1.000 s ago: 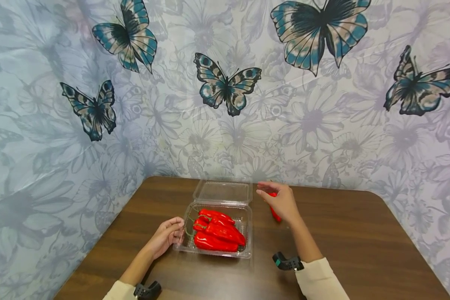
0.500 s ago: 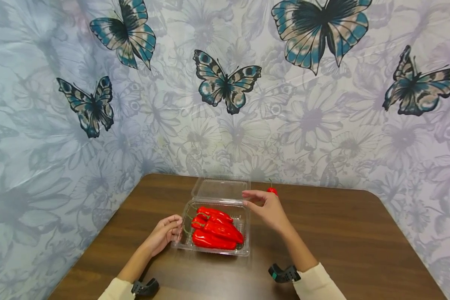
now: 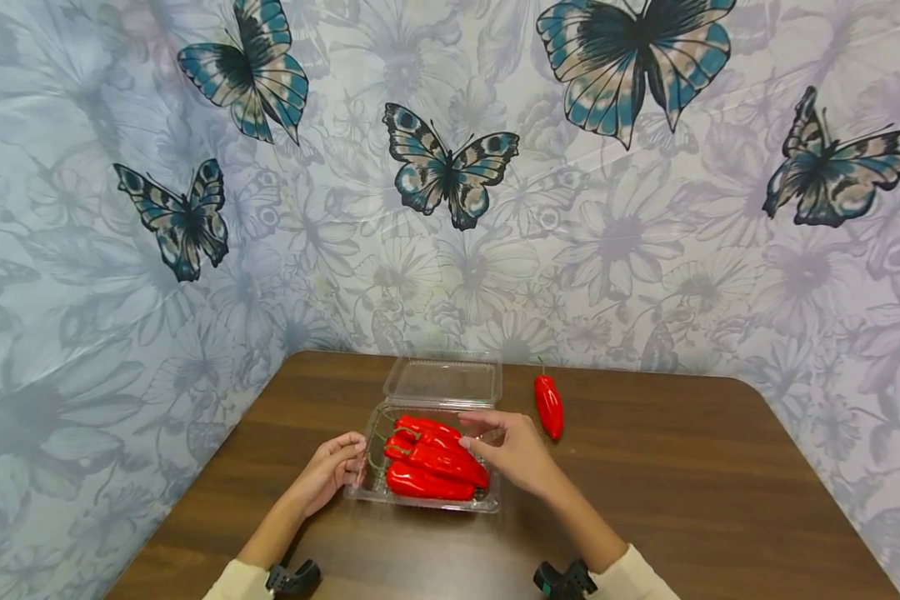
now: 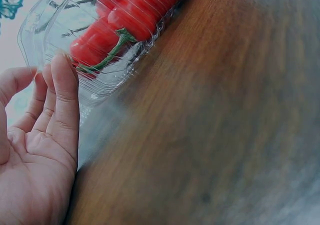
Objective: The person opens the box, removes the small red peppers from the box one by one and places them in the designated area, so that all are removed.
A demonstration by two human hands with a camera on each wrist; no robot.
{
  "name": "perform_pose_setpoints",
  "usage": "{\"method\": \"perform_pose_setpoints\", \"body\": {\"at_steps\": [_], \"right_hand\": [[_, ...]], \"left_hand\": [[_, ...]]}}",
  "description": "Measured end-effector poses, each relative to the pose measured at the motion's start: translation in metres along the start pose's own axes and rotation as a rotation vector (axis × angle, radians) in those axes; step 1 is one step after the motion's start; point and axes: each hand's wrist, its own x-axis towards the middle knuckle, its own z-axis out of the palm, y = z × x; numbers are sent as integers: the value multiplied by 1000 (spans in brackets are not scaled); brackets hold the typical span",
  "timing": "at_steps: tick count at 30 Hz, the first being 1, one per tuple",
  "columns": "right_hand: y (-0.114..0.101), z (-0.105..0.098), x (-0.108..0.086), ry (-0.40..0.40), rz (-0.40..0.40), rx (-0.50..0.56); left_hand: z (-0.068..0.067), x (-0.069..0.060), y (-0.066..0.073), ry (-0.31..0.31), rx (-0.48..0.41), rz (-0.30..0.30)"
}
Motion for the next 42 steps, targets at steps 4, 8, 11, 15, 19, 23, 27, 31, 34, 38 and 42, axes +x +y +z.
{"method": "perform_pose_setpoints", "body": {"at_steps": [4,8,11,15,19,23,27,31,34,38,42], "right_hand": [[3,9,-1,-32,-42,-12],[0,18,-2,-45,-76,-41],[0,23,-2,-57,-93,-52],[2,25,-2,-86,-106,-87],[2,27,-1,-97,-115,-145],[3,27,1,-109,-120,-165],[4,26,1,-115,-117,-156],[4,27,2,-119,-117,-172],[5,28,2,-129,-111,-183],[6,29,1,-138,-105,-194],[8,29,0,-140,-120,-209]], "left_hand": [[0,0,0,-2,-1,7],[0,0,1,-4,3,9],[0,0,0,-2,6,3],[1,1,0,-8,5,1],[0,2,1,-7,7,8],[-1,1,2,1,4,9],[0,0,1,-8,-4,6],[1,0,1,-8,-8,7],[1,0,1,-4,-9,9],[1,0,0,-5,-9,15],[1,-1,-1,-12,-6,17]]}}
